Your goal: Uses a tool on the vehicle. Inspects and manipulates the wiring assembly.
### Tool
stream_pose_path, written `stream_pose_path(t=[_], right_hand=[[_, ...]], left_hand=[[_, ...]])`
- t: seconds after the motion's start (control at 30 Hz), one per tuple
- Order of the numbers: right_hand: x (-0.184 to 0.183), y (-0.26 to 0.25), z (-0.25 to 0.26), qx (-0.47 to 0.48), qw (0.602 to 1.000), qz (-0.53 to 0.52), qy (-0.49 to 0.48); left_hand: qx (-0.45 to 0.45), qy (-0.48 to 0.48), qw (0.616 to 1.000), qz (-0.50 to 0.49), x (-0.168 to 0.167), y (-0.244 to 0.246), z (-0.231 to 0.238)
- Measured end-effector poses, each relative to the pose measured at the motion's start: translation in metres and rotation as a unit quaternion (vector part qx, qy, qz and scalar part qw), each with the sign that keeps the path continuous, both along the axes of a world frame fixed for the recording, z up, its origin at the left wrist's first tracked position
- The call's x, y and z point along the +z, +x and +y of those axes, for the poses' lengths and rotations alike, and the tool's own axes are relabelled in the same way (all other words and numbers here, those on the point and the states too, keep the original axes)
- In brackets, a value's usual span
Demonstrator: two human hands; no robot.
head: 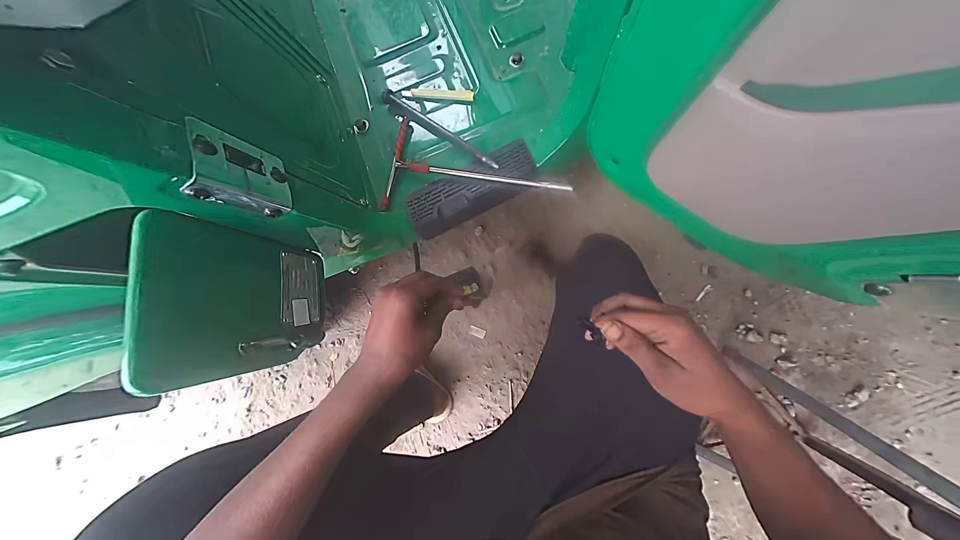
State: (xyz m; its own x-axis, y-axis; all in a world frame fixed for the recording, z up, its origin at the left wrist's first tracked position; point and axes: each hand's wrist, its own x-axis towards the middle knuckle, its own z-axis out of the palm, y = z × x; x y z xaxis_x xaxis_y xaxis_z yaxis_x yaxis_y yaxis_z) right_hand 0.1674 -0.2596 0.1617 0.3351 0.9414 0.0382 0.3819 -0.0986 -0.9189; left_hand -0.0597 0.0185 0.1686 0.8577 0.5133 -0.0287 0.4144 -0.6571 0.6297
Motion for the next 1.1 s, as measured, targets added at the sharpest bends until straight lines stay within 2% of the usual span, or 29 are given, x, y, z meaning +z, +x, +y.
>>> stream_pose_path(t=[0.07, 0.17, 0.3, 0.4, 0.5, 0.63, 0.83, 1.0, 1.1], right_hand=[[-0.01, -0.003, 0.015, -0.008, 0.999, -0.046, -0.012], [-0.018, -0.013, 0.037, -0.017, 0.993, -0.119, -0.002], [-0.028, -0.024, 0.048, -0.069, 0.979, -0.192, -0.022], [-0.03, -0.021, 0.054, -0.027, 0.969, -0.244, -0.033], [-0.033, -0.018, 0.057, 0.061, 0.966, -0.244, -0.055], [-0.037, -0.019, 0.056, 0.044, 0.967, -0.252, -0.009], [-0.037, -0.029, 0.056, 0.003, 0.982, -0.187, 0.004], [-0.044, -0.046, 0.06, 0.031, 0.984, -0.124, 0.126], [-0.045, -0.059, 0.063, 0.01, 0.975, -0.094, 0.201]], left_hand=[[0.026, -0.089, 0.996, 0.011, 0.007, -0.002, 0.002], [0.028, -0.165, 0.986, -0.014, 0.015, -0.003, 0.003], [0.017, -0.199, 0.978, -0.061, 0.03, 0.0, 0.0], [0.026, -0.199, 0.976, -0.084, 0.037, -0.002, 0.002], [0.024, -0.194, 0.975, -0.103, 0.043, -0.002, 0.002], [0.014, -0.166, 0.978, -0.124, 0.053, 0.0, 0.003], [0.024, -0.148, 0.981, -0.123, 0.062, 0.002, 0.008], [0.059, -0.139, 0.984, -0.099, 0.06, 0.003, 0.011], [0.063, -0.134, 0.984, -0.098, 0.063, 0.004, 0.012]])
